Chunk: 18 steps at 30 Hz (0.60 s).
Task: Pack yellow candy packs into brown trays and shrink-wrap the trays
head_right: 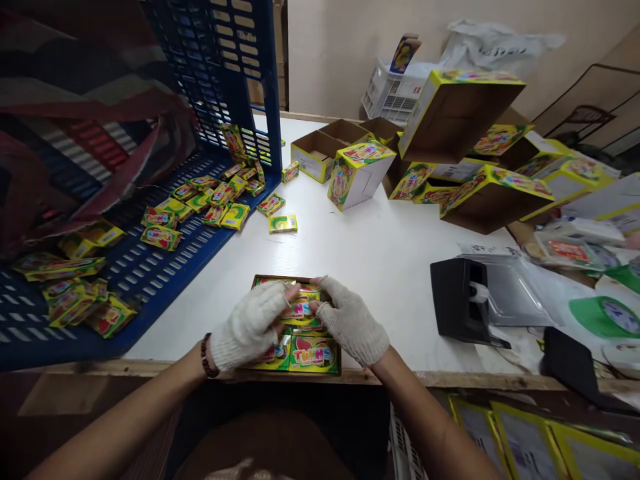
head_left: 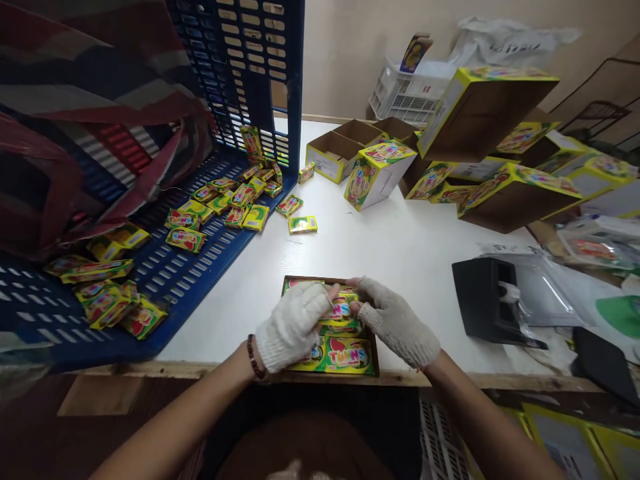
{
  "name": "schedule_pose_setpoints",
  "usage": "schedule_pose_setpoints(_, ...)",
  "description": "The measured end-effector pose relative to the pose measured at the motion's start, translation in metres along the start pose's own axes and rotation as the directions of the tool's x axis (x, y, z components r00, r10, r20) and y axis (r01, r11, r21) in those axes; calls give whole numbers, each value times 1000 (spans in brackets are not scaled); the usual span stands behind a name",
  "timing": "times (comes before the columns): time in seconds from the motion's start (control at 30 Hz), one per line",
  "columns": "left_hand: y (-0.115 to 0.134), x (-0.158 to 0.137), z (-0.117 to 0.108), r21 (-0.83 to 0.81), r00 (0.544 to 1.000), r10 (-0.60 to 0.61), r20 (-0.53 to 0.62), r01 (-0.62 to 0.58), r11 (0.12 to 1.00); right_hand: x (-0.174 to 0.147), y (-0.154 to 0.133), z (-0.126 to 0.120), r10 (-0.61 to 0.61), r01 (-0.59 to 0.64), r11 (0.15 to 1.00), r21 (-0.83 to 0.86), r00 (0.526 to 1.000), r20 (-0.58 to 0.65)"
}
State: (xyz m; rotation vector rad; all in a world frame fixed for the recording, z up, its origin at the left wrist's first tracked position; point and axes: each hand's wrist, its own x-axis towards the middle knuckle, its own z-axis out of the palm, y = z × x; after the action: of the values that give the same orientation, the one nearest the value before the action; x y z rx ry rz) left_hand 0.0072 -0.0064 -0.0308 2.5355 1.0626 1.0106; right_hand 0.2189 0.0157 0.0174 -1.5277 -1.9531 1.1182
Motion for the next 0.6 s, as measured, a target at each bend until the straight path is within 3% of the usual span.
schedule_pose_setpoints(0.1,-7,8,6,-35,999,-35,19,35,999,-1,5,-8,81,-79,991,-104,997,7)
schedule_pose_setpoints(0.17,-31,6,-2,1,969,-243,-40,243,970,-4,11,-9,166,-165,970,-180,986,-7)
schedule_pose_setpoints(0.2,-48,4,-9,37,915,-390,-100,395,918,-5,14,-8,194,-191,959,-211,981,-3)
schedule_pose_setpoints(0.23,-67,0,-19,73,819,-544,-181,563,824,-6,17,-6,204,-198,951,-238,979,5)
schedule_pose_setpoints(0.27,-86,-4,-30,93,688,-672,-275,714,694,-7,20,-3,196,-185,947,-264,981,15)
schedule_pose_setpoints(0.33,-121,-14,-54,102,473,-766,-436,871,480,-7,26,5,125,-102,930,-352,991,42)
schedule_pose_setpoints(0.43,-159,-30,-88,71,237,-754,-613,967,246,-5,35,21,-29,73,830,-552,996,88)
schedule_pose_setpoints(0.53,-182,-39,-107,15,73,-739,-670,996,85,-2,40,31,-84,142,694,-706,990,117)
schedule_pose_setpoints(0.6,-195,-41,-114,7,36,-771,-636,999,40,-1,39,33,-73,156,647,-746,987,143)
